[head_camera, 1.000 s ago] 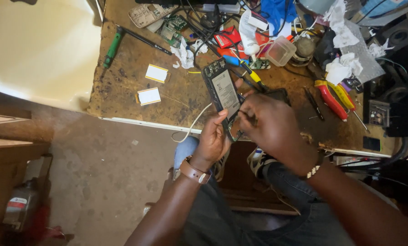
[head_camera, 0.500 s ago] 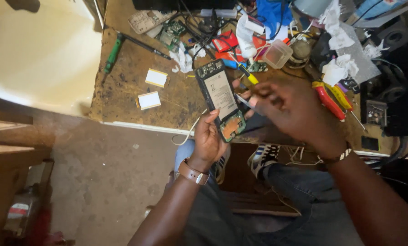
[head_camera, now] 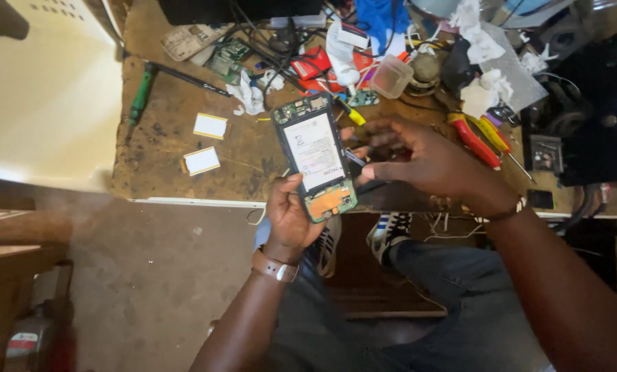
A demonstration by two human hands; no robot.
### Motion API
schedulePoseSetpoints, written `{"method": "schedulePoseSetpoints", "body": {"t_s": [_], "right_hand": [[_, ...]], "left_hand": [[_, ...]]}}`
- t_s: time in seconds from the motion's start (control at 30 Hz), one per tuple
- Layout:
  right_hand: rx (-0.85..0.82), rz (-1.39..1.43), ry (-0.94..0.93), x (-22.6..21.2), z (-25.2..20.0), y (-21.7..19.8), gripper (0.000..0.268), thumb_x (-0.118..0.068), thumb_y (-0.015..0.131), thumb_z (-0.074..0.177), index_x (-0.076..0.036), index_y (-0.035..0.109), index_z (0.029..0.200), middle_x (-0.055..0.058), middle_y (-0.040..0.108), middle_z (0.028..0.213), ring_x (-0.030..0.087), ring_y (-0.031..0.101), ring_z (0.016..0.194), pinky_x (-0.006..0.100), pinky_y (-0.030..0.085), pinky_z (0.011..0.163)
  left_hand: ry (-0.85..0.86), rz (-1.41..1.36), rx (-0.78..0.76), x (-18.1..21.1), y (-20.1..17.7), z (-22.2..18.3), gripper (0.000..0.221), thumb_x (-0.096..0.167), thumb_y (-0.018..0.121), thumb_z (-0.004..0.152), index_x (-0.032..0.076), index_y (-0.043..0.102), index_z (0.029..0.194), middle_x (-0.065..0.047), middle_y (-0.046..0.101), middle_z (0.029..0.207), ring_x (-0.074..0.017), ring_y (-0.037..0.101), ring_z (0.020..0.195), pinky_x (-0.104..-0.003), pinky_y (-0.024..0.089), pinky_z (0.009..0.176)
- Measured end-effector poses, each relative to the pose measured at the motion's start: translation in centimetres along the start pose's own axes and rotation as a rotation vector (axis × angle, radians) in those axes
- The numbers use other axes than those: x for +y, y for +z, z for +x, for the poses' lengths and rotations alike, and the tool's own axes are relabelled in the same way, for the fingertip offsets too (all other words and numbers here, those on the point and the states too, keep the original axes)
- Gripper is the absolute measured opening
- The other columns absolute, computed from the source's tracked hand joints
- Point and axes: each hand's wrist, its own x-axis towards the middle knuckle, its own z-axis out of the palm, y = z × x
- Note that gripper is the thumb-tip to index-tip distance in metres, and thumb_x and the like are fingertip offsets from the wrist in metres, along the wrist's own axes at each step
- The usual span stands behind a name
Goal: Assembling a smartphone by installing the battery and snapping the back cover into place.
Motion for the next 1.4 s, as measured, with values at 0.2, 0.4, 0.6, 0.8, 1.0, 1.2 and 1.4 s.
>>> {"method": "schedulePoseSetpoints", "body": {"t_s": [0.2,0.4,0.6,0.8,1.0,1.2,1.4], "right_hand": [[0.128,-0.115,0.024,2.7,0.7,-0.8,0.089,-0.023,0.096,0.076,-0.006,0.054,0.153,0.027,0.07,0.131,0.042,0.069,0.123,0.054,0.057,0.103],[0.228,-0.197,-0.036,3.2,-1.2,-4.6,0.092,-0.009,0.09,0.079,-0.011,0.046,0.16,0.027,0.06,0.145,0.046,0.061,0.132,0.056,0.051,0.106],[0.08,-0.334,-0.027,5.6,-1.3,-7.6,0.092,0.002,0.088,0.073,-0.018,0.05,0.155,0.012,0.059,0.154,0.027,0.057,0.141,0.04,0.049,0.113],[-0.115,-0.587,-0.237,8.2,0.3,-7.0,0.089,-0.018,0.087,0.077,-0.021,0.049,0.157,0.012,0.052,0.162,0.033,0.051,0.144,0.053,0.041,0.115],[-0.172,-0.845,-0.358,10.8,2.6,-4.5,0.102,-0.014,0.095,0.071,-0.024,0.047,0.16,0.014,0.043,0.169,0.036,0.033,0.159,0.063,0.029,0.119],[-0.047,-0.842,-0.499,6.7,0.7,-4.1,0.096,-0.02,0.091,0.074,-0.01,0.046,0.159,0.02,0.047,0.164,0.043,0.038,0.154,0.057,0.032,0.121],[0.055,-0.905,-0.375,-4.6,-4.3,-4.3,0.077,-0.038,0.074,0.089,-0.01,0.054,0.158,0.017,0.055,0.158,0.037,0.052,0.141,0.053,0.043,0.109]], "left_hand": [[-0.034,0.096,-0.163,1.1,7.2,-1.1,0.056,0.033,0.049,0.098,0.007,0.069,0.144,-0.025,0.067,0.142,-0.0418,0.066,0.13,-0.071,0.041,0.119],[-0.054,0.207,-0.378,2.9,6.3,0.5,0.075,0.044,0.051,0.096,0.032,0.038,0.169,-0.01,0.035,0.177,-0.0484,0.041,0.155,-0.069,0.043,0.123],[0.054,0.14,-0.208,8.6,5.9,0.5,0.091,0.039,0.061,0.097,0.012,0.024,0.175,-0.025,0.043,0.167,-0.0476,0.049,0.147,-0.068,0.042,0.123],[0.094,0.081,-0.048,9.0,6.2,0.6,0.088,0.035,0.057,0.091,0.013,0.029,0.171,-0.025,0.033,0.174,-0.05,0.041,0.152,-0.072,0.036,0.121],[-0.002,0.123,-0.162,6.7,6.1,0.5,0.087,0.047,0.057,0.096,0.01,0.029,0.17,-0.024,0.037,0.171,-0.0497,0.037,0.157,-0.073,0.035,0.126],[-0.094,0.091,-0.14,4.8,7.6,0.2,0.092,0.041,0.055,0.091,0.01,0.023,0.172,-0.029,0.027,0.176,-0.0499,0.031,0.161,-0.066,0.034,0.126],[0.689,0.66,0.115,-1.1,-4.8,0.5,0.019,0.022,0.06,0.108,0.006,0.055,0.116,-0.01,0.053,0.129,-0.0213,0.059,0.126,-0.038,0.05,0.115]]}}
